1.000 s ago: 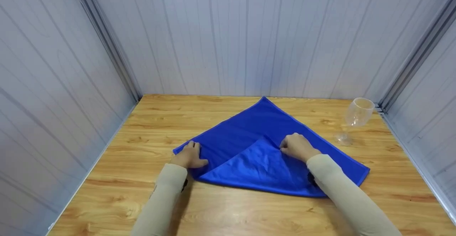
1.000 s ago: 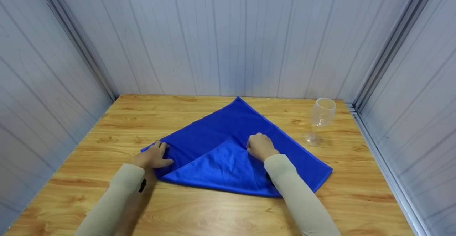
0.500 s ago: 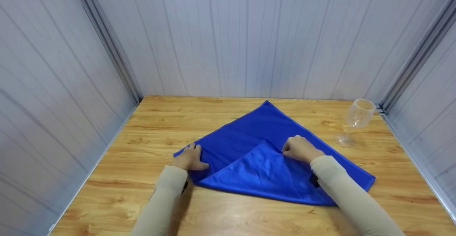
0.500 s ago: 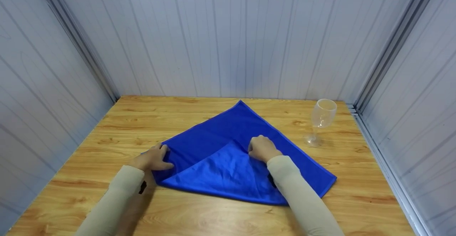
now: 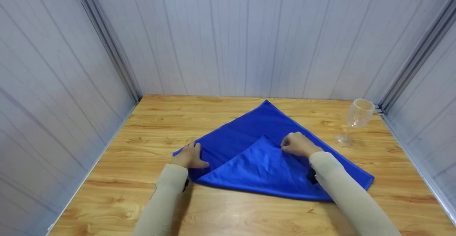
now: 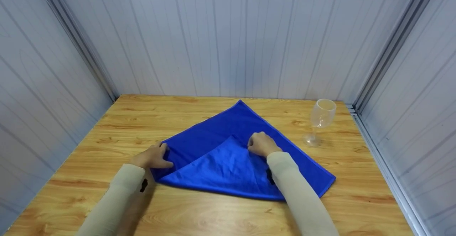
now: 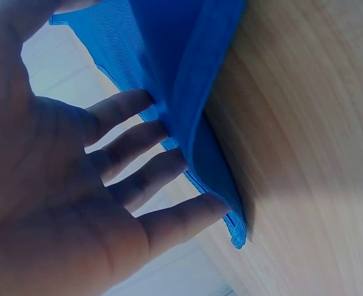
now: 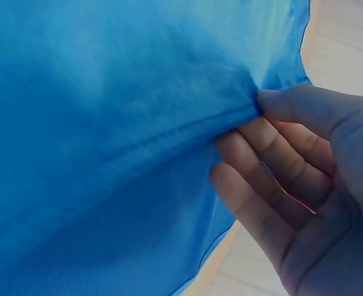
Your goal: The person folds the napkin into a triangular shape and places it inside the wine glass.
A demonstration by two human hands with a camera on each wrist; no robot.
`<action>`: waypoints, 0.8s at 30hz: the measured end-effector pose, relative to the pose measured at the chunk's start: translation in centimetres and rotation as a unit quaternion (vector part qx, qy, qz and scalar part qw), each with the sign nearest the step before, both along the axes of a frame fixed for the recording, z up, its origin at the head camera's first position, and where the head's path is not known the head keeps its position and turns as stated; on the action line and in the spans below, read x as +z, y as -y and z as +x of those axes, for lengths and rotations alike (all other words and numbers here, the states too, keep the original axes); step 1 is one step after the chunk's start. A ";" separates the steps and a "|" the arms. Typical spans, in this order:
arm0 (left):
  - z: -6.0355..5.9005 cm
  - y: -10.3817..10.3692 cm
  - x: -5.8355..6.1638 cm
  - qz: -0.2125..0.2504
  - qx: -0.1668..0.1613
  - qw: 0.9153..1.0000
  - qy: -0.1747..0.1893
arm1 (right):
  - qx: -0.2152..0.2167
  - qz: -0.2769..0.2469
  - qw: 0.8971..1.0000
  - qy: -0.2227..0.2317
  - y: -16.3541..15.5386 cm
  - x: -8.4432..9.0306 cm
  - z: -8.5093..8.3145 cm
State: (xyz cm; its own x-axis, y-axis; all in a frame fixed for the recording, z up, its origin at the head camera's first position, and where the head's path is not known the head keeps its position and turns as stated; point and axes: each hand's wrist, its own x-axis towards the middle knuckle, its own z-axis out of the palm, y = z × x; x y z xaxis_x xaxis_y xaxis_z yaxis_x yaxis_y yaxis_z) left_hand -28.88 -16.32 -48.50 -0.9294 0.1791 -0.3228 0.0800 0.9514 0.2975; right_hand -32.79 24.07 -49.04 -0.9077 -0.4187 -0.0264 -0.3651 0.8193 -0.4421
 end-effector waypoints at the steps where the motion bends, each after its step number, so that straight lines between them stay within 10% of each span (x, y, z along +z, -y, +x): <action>1: 0.0 0.0 0.0 0.001 0.002 1.000 0.002 | -0.005 -0.008 1.000 0.001 0.0 0.0 0.0; 24: -0.1 -0.2 0.2 -0.014 0.012 1.000 0.000 | -0.139 -0.079 0.986 -0.047 1.2 -2.2 -1.7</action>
